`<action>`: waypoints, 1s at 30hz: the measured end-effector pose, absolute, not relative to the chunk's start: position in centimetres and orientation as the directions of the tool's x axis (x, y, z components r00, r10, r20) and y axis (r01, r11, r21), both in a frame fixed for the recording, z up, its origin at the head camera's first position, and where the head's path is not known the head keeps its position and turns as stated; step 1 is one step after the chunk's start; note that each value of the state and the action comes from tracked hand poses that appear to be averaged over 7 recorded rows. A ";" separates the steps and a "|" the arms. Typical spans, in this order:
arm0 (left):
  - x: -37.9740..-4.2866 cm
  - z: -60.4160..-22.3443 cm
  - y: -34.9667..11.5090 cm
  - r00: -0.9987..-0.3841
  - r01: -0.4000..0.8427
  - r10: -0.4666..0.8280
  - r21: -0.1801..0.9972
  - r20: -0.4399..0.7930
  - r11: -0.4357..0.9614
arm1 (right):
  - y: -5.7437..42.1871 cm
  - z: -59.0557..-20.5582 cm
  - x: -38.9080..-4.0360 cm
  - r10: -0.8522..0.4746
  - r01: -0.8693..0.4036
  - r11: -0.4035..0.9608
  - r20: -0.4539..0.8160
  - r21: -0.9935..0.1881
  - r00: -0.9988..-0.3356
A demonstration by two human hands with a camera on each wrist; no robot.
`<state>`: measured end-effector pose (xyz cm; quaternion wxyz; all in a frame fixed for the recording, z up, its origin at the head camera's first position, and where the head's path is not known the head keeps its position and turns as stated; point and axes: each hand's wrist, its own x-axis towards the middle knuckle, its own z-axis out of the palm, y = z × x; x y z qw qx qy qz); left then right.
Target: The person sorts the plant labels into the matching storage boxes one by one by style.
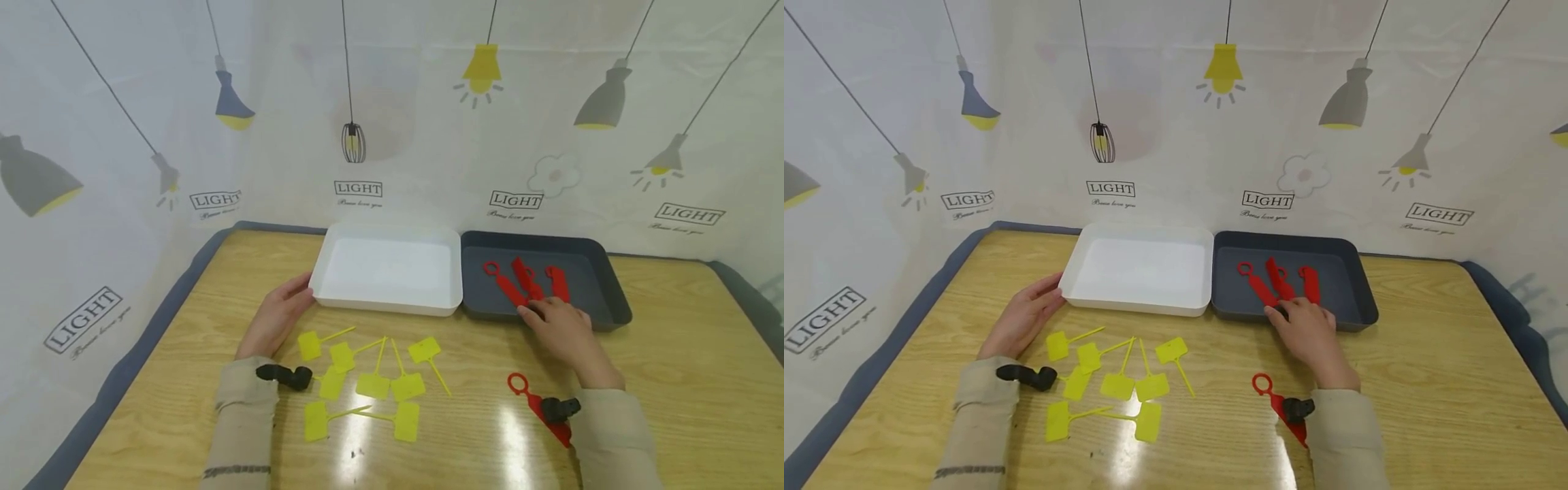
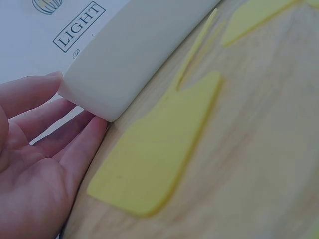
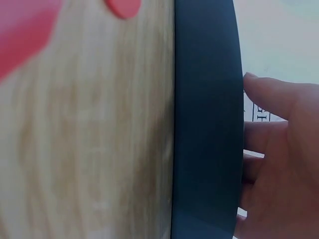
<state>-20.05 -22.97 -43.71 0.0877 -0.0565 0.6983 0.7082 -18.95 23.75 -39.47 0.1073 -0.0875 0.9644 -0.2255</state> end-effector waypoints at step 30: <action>-19.9 -43.5 -23.0 -0.978 -0.206 0.044 0.978 -0.206 -0.008 | 23.6 -39.6 -19.0 -0.228 -0.124 0.901 -0.210 -0.417 -0.951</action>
